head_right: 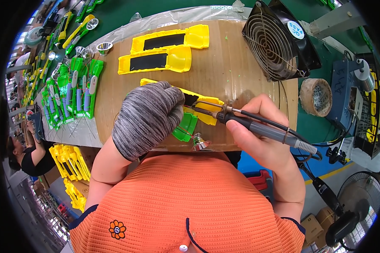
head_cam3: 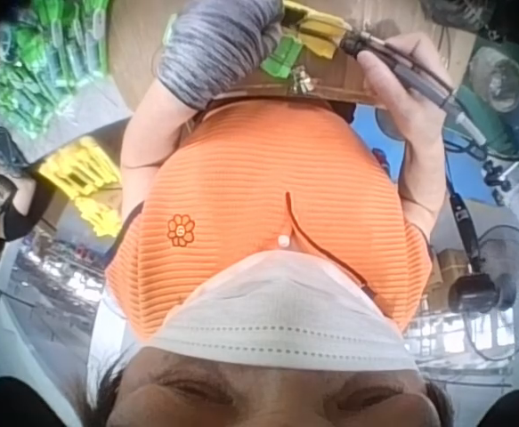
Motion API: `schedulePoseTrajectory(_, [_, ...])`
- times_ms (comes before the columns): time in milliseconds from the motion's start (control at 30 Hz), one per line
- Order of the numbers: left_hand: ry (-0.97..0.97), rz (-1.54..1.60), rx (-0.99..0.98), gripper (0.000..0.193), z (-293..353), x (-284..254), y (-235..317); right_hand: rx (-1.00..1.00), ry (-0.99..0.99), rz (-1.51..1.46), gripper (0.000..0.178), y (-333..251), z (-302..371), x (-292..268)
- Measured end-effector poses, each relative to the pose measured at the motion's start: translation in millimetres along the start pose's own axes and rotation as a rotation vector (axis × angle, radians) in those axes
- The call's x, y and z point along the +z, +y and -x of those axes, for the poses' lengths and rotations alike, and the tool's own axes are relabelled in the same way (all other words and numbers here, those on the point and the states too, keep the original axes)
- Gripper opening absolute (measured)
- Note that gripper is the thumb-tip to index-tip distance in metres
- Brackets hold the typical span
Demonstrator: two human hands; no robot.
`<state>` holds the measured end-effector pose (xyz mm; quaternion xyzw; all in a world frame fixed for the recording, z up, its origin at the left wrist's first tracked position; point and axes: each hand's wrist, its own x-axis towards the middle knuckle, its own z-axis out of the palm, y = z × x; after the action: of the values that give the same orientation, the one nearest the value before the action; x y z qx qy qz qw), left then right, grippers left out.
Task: Assemble portable flashlights by soldering electronic components into plastic casings.
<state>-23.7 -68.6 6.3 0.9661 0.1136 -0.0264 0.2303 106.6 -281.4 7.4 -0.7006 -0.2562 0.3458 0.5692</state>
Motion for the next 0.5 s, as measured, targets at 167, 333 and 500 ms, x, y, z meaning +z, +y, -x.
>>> schedulePoseTrajectory(167, [-0.008, -0.020, -0.005, 0.010, 0.0, -2.0, 0.5, 0.006, -0.010, -0.024, 0.019, -1.2, 0.4, 1.3])
schedulePoseTrajectory(333, [-0.053, -0.033, -0.037, 0.012, -1.3, -1.6, 1.7, 0.031, -0.008, -0.054, 0.019, -2.9, 0.3, 3.4])
schedulePoseTrajectory(500, [-0.068, -0.034, -0.040, 0.012, -1.3, -2.2, 0.5, -0.009, 0.027, -0.077, 0.019, -3.6, 5.2, -3.2])
